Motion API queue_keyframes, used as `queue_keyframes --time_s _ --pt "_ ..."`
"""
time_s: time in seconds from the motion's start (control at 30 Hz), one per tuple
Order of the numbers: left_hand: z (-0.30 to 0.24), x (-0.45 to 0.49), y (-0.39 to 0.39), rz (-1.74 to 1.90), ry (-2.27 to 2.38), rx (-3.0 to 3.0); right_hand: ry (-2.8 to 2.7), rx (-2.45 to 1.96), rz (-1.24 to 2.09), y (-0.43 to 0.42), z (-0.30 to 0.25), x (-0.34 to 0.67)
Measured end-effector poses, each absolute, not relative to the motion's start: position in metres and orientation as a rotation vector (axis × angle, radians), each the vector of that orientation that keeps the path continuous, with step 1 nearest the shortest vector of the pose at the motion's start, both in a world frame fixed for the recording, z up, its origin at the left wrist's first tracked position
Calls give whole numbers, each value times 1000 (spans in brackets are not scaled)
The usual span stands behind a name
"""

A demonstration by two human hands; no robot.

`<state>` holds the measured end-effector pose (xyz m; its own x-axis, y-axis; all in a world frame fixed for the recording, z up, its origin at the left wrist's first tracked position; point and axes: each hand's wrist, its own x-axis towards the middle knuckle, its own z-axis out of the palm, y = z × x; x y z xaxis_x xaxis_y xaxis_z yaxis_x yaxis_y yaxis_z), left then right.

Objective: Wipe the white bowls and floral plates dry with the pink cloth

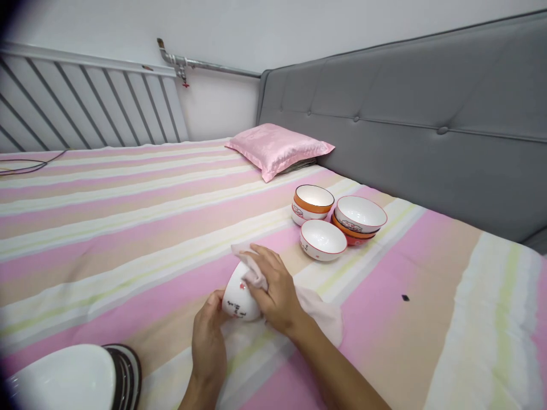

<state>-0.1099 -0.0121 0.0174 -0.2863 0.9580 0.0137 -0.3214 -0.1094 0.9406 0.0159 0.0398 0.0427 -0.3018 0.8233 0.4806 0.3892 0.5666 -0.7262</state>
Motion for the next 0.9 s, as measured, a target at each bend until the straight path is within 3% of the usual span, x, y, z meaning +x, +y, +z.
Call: queue_keyframes --time_s 0.17,0.4,0.9 --pt "9 -110 -9 1428 1237 877 -1603 -1017 826 55 30 24" --pt "8 -111 -6 1241 1286 924 -1470 -1043 873 62 22 26" --pt "21 -112 -10 1243 1046 1019 -1120 -1105 1055 64 15 25"
